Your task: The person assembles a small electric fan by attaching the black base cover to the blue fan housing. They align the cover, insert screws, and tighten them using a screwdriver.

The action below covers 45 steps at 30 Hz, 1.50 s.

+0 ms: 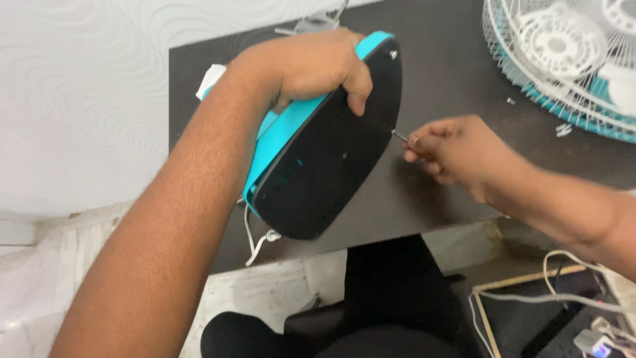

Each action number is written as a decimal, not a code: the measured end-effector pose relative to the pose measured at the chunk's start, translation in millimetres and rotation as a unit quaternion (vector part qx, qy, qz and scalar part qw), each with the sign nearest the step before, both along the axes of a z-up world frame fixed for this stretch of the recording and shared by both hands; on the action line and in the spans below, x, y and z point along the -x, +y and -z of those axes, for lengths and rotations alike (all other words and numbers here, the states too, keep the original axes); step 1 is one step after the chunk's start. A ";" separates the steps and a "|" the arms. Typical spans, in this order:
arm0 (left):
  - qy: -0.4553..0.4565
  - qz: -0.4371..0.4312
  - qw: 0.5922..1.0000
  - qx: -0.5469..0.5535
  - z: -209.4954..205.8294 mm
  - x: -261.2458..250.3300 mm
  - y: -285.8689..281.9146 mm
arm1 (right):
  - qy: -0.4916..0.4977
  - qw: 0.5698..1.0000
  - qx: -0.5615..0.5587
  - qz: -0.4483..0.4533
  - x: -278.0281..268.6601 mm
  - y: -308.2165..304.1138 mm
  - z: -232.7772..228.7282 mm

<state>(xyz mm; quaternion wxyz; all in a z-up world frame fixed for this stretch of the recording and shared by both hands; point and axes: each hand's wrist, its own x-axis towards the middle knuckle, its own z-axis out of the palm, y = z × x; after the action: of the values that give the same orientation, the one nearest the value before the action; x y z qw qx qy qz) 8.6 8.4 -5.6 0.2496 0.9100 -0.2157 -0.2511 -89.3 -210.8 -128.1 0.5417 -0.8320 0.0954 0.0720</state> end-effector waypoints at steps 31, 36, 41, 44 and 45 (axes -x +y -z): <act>-0.017 -0.167 0.673 0.720 31.7 77.2 120.3 | -0.200 0.961 -0.183 -0.059 20.1 82.2 48.8; -0.158 -0.288 0.690 0.645 58.3 116.4 119.4 | -0.241 0.963 -0.119 -0.002 32.9 108.3 22.0; -0.301 -0.263 0.758 0.515 84.8 146.9 108.1 | -0.237 0.964 -0.109 0.040 34.4 125.5 4.8; -0.329 -0.299 0.773 0.452 96.1 134.3 114.1 | -0.244 0.966 -0.087 0.017 31.4 126.5 3.2; -0.313 -0.314 0.774 0.452 99.1 130.9 117.7 | -0.259 0.964 -0.066 0.003 29.1 127.8 1.8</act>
<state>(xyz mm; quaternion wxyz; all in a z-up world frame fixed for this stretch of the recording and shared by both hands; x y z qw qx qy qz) -122.3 126.2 -104.8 0.6157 0.7380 -0.0732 0.2664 -118.4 -83.0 -129.9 0.6017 -0.7844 -0.0505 -0.1419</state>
